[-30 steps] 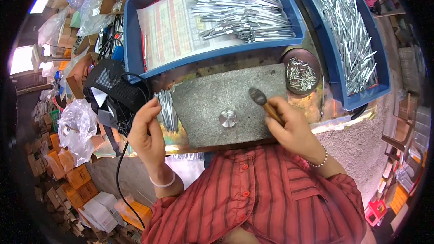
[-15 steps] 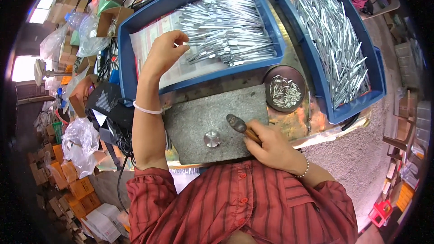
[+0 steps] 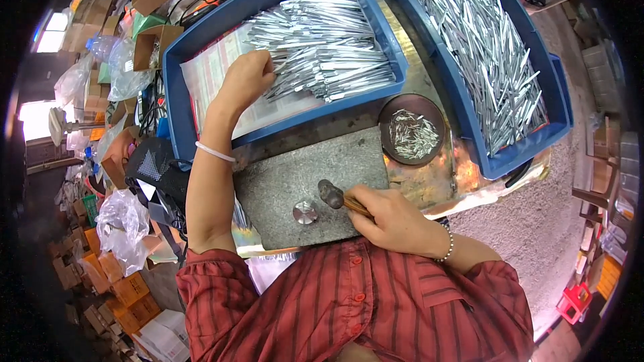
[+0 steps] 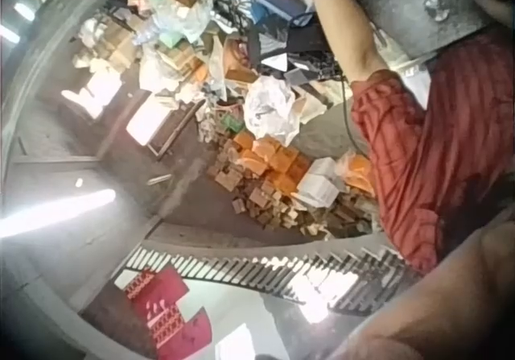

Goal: Hammering small metal components and using a punch tool to assemble parts on a stone block.

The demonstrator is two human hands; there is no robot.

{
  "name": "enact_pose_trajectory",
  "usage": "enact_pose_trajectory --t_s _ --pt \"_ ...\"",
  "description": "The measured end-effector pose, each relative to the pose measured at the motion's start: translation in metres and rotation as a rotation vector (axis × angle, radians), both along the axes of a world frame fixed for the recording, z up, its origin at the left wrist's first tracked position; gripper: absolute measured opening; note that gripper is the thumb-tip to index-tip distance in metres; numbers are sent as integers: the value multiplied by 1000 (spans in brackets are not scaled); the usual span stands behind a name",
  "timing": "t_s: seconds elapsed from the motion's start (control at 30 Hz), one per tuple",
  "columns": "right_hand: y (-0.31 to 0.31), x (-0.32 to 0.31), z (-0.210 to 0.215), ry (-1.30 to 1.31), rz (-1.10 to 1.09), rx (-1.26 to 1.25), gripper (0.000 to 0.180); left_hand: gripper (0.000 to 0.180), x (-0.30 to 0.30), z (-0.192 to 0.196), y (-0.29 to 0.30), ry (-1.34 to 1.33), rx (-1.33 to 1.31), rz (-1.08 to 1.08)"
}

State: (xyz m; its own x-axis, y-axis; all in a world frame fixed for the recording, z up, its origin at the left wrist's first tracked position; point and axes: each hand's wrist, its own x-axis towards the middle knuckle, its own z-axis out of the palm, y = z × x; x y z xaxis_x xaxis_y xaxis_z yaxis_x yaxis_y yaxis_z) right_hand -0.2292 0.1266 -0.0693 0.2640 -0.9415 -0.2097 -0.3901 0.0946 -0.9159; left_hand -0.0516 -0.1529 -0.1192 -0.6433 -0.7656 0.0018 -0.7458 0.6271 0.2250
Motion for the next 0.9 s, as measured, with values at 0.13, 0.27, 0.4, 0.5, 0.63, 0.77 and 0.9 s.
enact_pose_trajectory --t_s 0.13,0.27,0.4,0.5,0.63,0.77,0.9 --pt "1 3 -2 1 -12 -31 21 5 19 20 16 117 -75 42" --pt "7 -4 -4 -11 -86 -45 18 10 29 72 66 390 -38 285" --pt "13 -18 -15 32 -408 -93 15 7 60 116 135 677 96 443" --pt "-7 -41 -11 302 -461 -168 16 7 75 126 182 786 24 400" --pt "-19 -63 -36 522 -537 -391 23 14 78 133 220 557 25 314" --pt "-22 -66 -45 658 -522 -355 22 16 74 119 233 417 99 219" --pt "-26 -68 -53 723 -480 -312 17 15 70 111 234 397 138 164"
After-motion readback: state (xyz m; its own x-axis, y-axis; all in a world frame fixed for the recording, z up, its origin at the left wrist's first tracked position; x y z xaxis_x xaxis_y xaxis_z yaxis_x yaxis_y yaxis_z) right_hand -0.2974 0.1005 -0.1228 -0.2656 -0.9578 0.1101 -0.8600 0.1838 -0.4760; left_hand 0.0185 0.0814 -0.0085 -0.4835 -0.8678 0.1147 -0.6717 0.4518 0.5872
